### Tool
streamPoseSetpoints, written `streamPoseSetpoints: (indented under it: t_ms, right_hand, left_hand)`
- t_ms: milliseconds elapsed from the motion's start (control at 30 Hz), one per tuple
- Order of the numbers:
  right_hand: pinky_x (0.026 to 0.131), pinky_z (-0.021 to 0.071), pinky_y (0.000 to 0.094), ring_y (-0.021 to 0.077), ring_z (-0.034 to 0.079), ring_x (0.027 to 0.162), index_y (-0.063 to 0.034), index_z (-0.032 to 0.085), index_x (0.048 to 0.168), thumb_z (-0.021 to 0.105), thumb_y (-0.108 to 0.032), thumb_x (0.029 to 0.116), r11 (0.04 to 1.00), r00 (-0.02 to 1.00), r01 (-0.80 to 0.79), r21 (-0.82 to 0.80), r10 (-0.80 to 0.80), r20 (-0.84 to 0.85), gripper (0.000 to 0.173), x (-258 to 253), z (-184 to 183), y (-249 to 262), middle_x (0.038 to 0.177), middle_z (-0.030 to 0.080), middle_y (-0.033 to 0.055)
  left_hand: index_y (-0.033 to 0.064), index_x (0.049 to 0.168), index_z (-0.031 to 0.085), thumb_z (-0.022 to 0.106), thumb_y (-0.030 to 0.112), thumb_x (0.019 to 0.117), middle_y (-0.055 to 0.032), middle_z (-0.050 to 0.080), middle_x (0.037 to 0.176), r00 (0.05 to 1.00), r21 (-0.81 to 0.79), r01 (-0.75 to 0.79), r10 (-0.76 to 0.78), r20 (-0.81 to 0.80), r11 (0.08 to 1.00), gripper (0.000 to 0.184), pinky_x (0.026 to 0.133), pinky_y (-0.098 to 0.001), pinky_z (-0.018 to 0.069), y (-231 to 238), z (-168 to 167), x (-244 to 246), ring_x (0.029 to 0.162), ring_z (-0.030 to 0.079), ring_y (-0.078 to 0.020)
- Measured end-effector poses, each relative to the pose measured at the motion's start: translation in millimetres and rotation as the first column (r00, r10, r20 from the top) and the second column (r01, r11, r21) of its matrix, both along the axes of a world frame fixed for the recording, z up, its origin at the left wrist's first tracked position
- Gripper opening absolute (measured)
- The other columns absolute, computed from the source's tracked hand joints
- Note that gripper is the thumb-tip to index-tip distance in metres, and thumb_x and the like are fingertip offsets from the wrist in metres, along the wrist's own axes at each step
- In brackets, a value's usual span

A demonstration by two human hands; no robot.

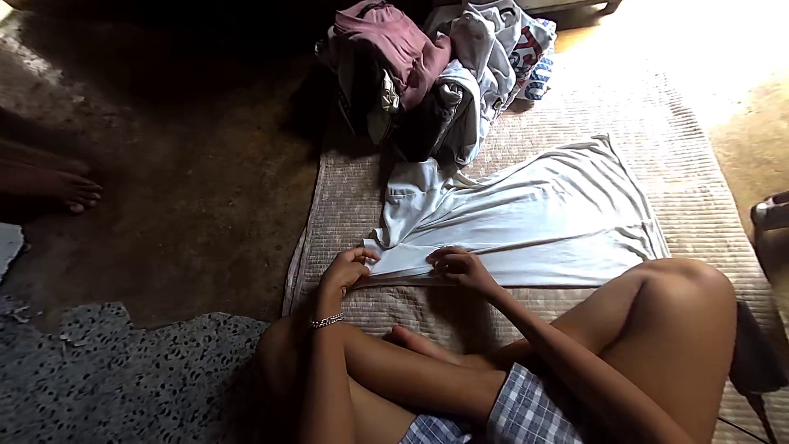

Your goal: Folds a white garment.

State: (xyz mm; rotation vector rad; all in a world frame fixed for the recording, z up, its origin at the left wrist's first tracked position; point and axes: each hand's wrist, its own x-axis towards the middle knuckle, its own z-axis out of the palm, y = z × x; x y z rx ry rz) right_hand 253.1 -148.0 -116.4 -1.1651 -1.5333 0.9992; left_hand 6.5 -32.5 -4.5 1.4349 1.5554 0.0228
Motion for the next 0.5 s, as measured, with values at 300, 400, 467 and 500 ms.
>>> streamPoseSetpoints:
  t_ms: [300,400,467,500]
  right_hand:
    - [0.097,0.0518,0.0214,0.0083,0.063,0.115,0.0043,0.075,0.094,0.065,0.003,0.091,0.991,0.971,-0.094,-0.093,0.071,-0.227,0.011,17.6,-1.6,6.5,0.134,0.063,0.0156]
    - [0.097,0.0514,0.0222,0.0086,0.063,0.115,0.005,0.075,0.095,0.065,0.004,0.0909,0.991,0.971,-0.092,-0.092,0.069,-0.228,0.011,18.1,-5.7,7.0,0.13,0.065,0.0154]
    - [0.097,0.0513,0.0224,0.0088,0.063,0.113,0.0047,0.075,0.095,0.065,0.003,0.0908,0.993,0.974,-0.084,-0.08,0.065,-0.218,0.011,15.6,-6.1,6.3,0.126,0.067,0.0151]
    - [0.097,0.0516,0.0222,0.0085,0.063,0.112,0.0047,0.075,0.095,0.065,0.002,0.091,0.994,0.974,-0.082,-0.076,0.063,-0.218,0.011,14.3,-5.4,5.7,0.124,0.067,0.0148]
  left_hand:
    - [0.0064,0.13,0.06,0.056,0.003,0.1018,-0.0063,0.061,0.095,0.994,-0.093,-0.067,0.075,0.085,0.993,0.028,0.064,-0.0223,0.0468,-3.9,6.8,-6.5,0.072,0.055,-0.0076]
    - [0.0001,0.122,0.064,0.062,0.003,0.0995,-0.0112,0.066,0.103,0.992,0.04,-0.065,0.06,0.114,0.997,0.023,0.075,-0.0277,0.0478,-3.4,0.3,-6.3,0.083,0.057,-0.0106]
    - [-0.0032,0.12,0.065,0.065,0.001,0.0975,-0.0154,0.066,0.108,0.99,0.136,-0.059,0.04,0.137,0.989,0.022,0.084,-0.0336,0.0502,-2.2,-5.6,-6.3,0.089,0.06,-0.0144]
    - [-0.003,0.118,0.065,0.067,0.001,0.0964,-0.0145,0.066,0.106,0.989,0.169,-0.061,0.037,0.141,0.984,0.022,0.084,-0.0339,0.0498,-1.4,-7.8,-5.5,0.087,0.059,-0.0141]
